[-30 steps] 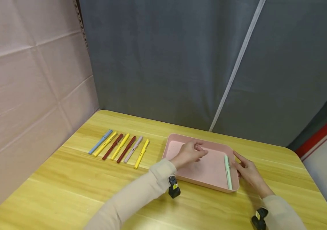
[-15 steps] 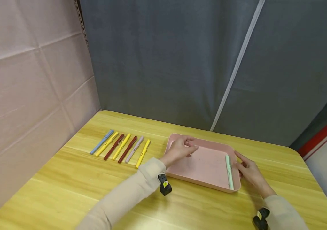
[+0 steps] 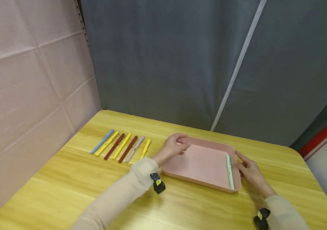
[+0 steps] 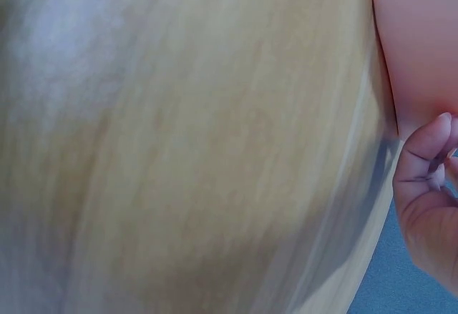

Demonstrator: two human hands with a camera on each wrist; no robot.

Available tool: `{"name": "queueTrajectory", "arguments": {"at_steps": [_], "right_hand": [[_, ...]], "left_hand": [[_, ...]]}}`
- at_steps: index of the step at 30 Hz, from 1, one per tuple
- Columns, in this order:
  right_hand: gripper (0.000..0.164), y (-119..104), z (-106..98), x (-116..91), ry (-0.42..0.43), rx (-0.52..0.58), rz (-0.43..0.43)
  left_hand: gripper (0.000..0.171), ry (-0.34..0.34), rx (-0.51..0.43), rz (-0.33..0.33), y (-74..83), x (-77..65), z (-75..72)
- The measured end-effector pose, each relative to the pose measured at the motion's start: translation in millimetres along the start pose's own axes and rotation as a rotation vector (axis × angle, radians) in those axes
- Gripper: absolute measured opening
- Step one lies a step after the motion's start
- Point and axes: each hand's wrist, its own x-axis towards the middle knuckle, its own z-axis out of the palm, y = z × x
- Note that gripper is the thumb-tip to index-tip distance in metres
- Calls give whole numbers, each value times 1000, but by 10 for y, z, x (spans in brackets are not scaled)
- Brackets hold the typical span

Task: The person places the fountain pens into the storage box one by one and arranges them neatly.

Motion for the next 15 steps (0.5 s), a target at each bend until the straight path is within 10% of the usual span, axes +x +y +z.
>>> {"name": "queueTrajectory", "arguments": {"at_steps": [15], "right_hand": [[57, 0, 4, -12, 1, -19, 13]], "left_hand": [[44, 46, -30, -15, -58, -39, -330]]}}
